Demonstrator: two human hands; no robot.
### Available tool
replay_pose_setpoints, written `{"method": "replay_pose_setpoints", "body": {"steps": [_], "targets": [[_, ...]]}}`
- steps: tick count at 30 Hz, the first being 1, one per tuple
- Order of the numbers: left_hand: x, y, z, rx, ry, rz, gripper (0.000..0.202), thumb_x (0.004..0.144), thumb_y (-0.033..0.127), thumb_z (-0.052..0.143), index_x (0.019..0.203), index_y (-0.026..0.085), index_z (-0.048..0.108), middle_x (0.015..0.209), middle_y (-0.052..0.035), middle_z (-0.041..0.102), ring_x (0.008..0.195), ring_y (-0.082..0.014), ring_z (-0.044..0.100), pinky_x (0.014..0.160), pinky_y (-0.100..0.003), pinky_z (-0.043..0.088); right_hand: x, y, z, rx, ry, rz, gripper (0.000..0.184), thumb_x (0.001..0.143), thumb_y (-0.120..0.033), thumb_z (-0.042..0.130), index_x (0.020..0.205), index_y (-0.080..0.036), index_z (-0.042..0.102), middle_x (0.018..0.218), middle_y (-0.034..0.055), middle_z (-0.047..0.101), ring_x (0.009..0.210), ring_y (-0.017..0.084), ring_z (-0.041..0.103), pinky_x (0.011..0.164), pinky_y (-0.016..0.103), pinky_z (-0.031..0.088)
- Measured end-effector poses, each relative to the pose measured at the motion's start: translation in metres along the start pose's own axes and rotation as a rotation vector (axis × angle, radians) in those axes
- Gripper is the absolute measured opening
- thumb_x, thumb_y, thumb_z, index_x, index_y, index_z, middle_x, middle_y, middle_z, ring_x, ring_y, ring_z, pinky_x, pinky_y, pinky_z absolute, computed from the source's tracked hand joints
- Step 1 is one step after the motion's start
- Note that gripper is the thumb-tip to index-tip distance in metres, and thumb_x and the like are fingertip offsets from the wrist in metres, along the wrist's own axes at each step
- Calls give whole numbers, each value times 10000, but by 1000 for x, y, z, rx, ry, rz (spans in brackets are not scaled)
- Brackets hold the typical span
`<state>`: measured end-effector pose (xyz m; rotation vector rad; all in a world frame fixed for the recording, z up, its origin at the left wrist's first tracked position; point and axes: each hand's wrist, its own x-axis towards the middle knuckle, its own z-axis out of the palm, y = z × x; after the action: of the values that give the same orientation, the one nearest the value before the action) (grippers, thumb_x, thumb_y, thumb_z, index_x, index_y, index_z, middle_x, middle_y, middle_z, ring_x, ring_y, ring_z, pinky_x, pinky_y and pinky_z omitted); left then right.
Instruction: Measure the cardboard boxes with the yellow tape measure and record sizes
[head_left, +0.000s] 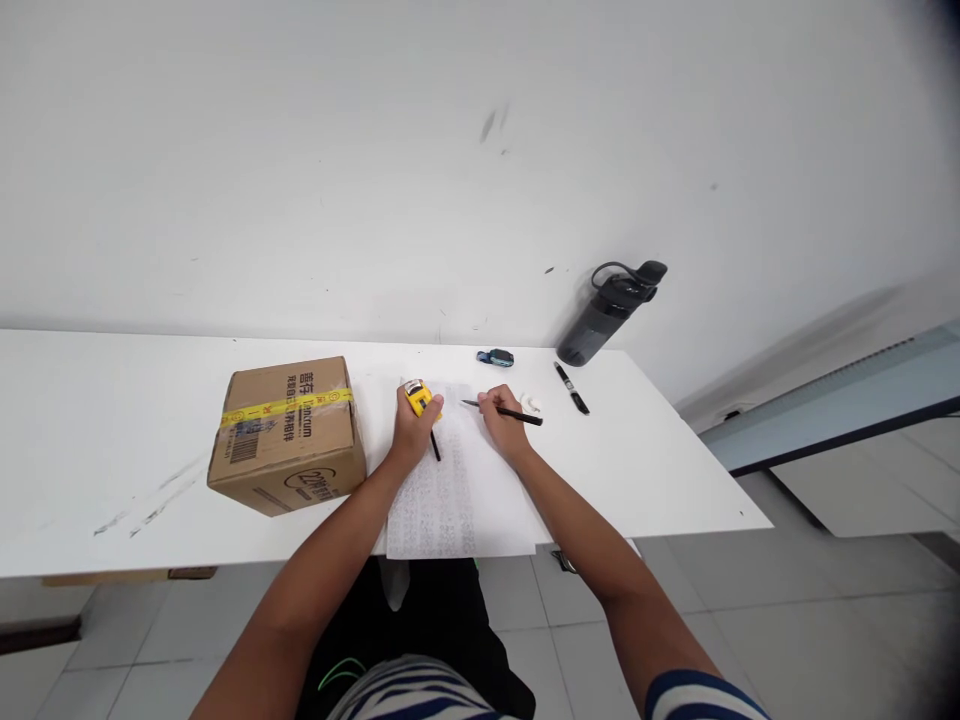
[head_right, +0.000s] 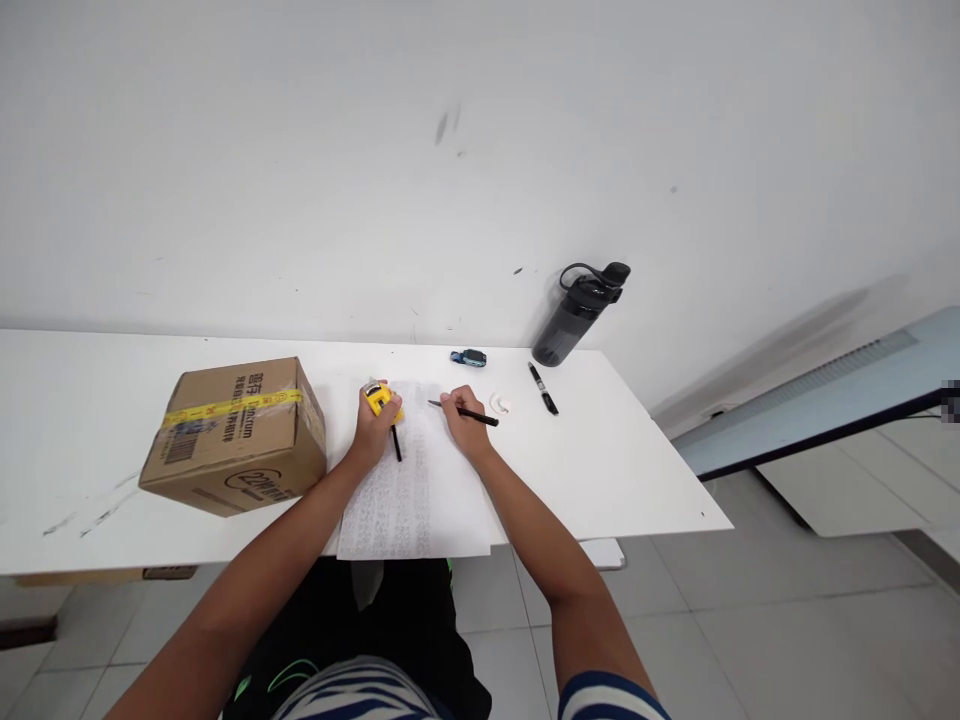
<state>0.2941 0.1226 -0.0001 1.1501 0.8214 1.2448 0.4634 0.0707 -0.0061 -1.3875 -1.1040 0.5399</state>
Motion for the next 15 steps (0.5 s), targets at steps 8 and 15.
{"method": "replay_pose_setpoints", "body": {"steps": [8, 15], "targets": [[3, -5, -1, 23, 4, -24, 499, 761, 440, 760, 1128, 226, 497, 934, -3, 585, 769, -129, 598, 720, -278, 519, 3, -9, 0, -47, -48, 159, 550, 844, -681, 553, 608, -197, 667, 491, -6, 512, 533, 148, 482, 564, 300, 381], [3, -1, 0, 69, 13, 1, 464, 751, 424, 769, 1074, 211, 512, 930, -6, 577, 776, -129, 579, 714, -261, 503, 2, -11, -2, -140, -65, 158, 412, 827, -486, 601, 522, -208, 608, 490, -21, 496, 566, 152, 487, 608, 297, 389]]}}
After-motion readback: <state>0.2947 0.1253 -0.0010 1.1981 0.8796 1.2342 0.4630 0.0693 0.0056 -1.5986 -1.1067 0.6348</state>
